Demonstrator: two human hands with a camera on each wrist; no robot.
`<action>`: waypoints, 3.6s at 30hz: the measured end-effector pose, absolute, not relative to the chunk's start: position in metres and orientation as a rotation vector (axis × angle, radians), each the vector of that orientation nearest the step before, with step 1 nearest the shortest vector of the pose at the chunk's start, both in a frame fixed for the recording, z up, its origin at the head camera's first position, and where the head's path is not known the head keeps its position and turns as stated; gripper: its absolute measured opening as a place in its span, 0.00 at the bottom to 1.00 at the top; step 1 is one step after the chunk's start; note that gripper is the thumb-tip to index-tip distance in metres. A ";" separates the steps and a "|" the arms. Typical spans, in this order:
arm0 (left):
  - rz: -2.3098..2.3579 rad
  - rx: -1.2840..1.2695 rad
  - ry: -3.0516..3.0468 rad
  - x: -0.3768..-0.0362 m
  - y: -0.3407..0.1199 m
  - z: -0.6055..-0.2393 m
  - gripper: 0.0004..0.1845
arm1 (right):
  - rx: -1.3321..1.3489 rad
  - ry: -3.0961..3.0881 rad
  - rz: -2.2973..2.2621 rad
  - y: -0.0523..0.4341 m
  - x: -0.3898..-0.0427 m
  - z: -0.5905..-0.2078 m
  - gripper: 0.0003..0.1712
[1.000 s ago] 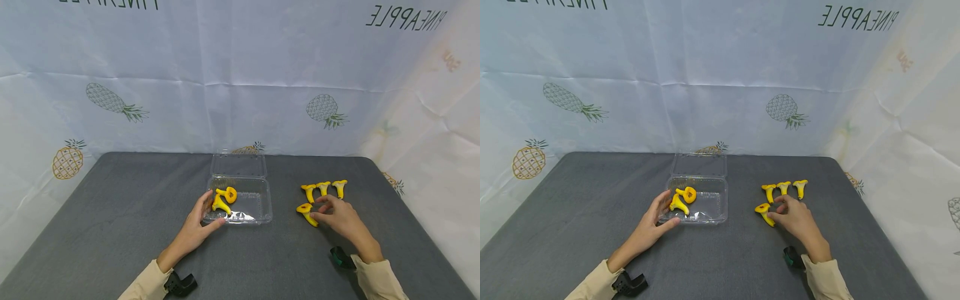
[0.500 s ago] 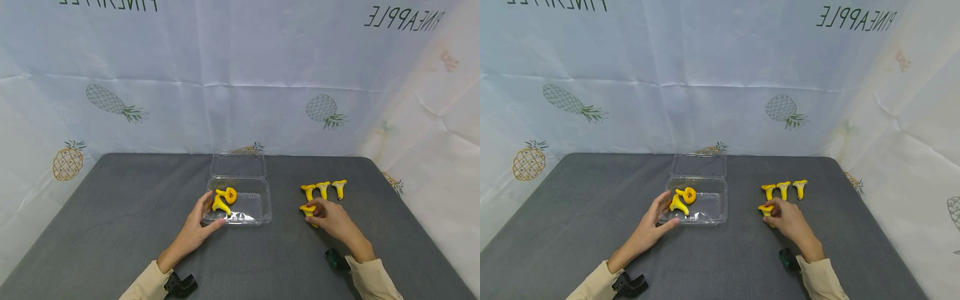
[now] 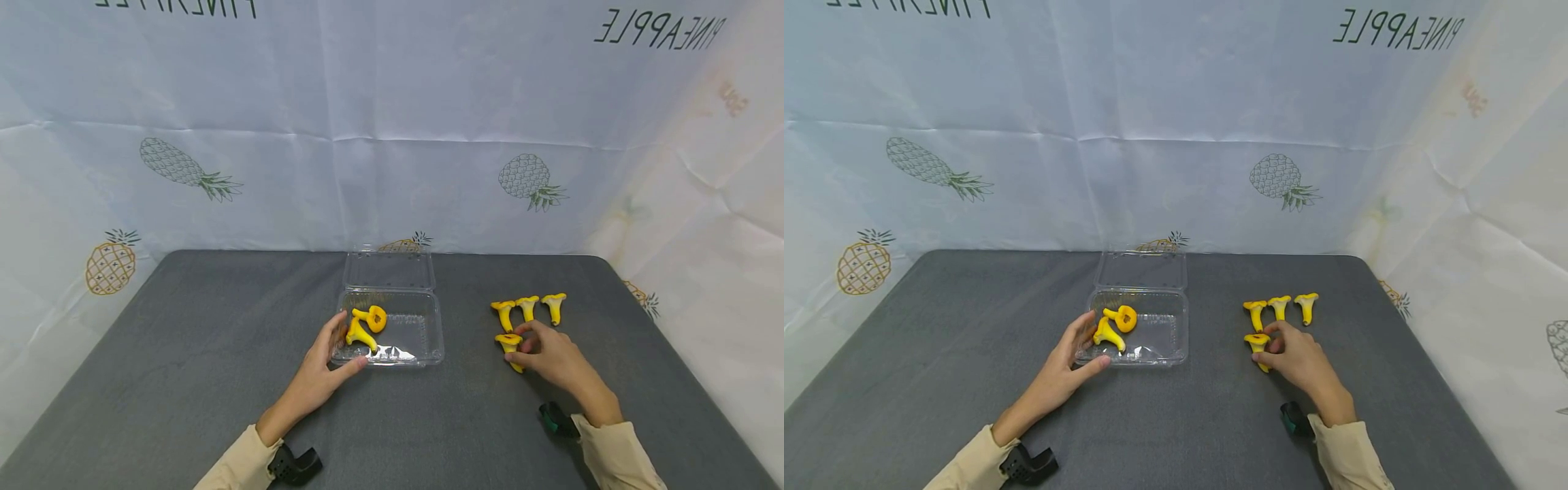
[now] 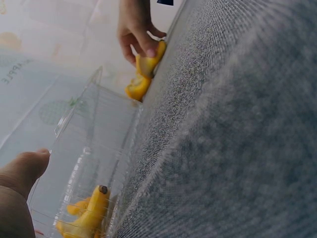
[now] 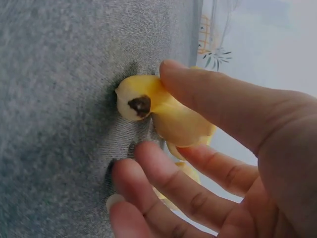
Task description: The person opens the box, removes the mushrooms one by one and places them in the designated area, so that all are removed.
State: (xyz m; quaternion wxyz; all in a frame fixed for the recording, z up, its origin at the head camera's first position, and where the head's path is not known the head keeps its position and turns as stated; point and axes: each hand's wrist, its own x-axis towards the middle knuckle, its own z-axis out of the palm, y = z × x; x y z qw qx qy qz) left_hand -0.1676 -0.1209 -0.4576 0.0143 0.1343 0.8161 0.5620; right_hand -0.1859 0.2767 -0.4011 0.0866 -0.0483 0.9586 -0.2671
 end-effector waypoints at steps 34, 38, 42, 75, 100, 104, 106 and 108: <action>1.737 0.396 2.540 -0.166 -0.121 -0.458 0.47 | -0.062 2.881 -0.767 0.276 -0.181 -0.389 0.29; 1.731 0.379 2.536 -0.166 -0.120 -0.457 0.47 | -0.069 2.870 -0.781 0.276 -0.179 -0.383 0.29; 1.731 0.381 2.539 -0.167 -0.120 -0.458 0.47 | -0.093 2.892 -0.786 0.274 -0.177 -0.378 0.29; 1.743 0.418 2.542 -0.168 -0.121 -0.458 0.46 | -0.429 3.030 -1.025 0.224 -0.168 -0.377 0.19; 1.734 0.399 2.547 -0.168 -0.121 -0.456 0.47 | -0.622 2.948 -1.080 0.169 -0.184 -0.374 0.20; 1.734 0.394 2.543 -0.167 -0.121 -0.456 0.47 | -0.648 2.936 -1.074 0.160 -0.185 -0.377 0.20; 1.736 0.391 2.538 -0.167 -0.121 -0.456 0.47 | -0.659 2.933 -1.070 0.155 -0.186 -0.379 0.19; 1.738 0.390 2.536 -0.167 -0.121 -0.456 0.47 | -0.666 2.926 -1.067 0.151 -0.188 -0.380 0.18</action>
